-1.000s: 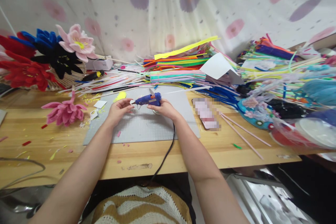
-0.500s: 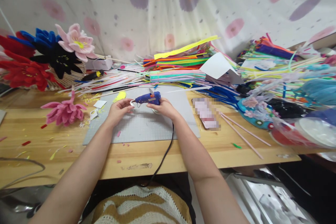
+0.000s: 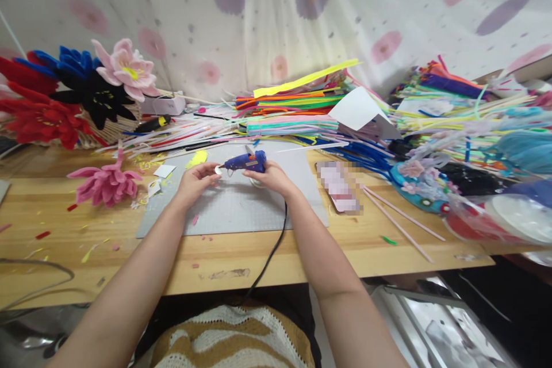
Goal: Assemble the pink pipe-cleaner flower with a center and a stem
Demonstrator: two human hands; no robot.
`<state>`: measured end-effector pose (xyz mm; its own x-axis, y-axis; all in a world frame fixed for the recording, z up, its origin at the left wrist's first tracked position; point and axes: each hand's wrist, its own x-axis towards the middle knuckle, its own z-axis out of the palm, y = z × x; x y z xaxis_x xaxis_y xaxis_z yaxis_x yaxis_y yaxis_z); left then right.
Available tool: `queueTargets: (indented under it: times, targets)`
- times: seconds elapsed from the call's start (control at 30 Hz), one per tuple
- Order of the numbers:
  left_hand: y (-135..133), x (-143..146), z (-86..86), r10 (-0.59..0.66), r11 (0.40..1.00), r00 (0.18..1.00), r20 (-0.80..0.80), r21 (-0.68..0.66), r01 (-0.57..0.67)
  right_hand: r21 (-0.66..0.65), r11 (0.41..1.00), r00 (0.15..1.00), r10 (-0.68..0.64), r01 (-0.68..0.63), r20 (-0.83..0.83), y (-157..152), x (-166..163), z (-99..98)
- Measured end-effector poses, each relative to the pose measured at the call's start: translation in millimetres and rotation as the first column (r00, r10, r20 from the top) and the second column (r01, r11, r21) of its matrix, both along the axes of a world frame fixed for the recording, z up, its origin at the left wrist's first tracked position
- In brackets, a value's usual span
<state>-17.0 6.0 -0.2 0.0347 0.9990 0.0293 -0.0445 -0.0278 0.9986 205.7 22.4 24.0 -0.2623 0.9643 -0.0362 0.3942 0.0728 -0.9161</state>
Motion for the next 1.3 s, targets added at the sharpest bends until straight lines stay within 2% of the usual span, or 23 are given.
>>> queueTargets:
  times: [0.77,1.3]
  targets:
    - [0.1,1.4,-0.2,0.007,1.0,1.0,-0.011,-0.01,-0.007,0.04,0.999,1.0,-0.018,0.017,0.015,2.1,-0.8,-2.7]
    - [0.3,0.6,0.4,0.012,1.0,1.0,0.01,-0.001,-0.012,0.013,1.0,1.0,-0.02,0.019,0.013,3.8,5.0,-6.1]
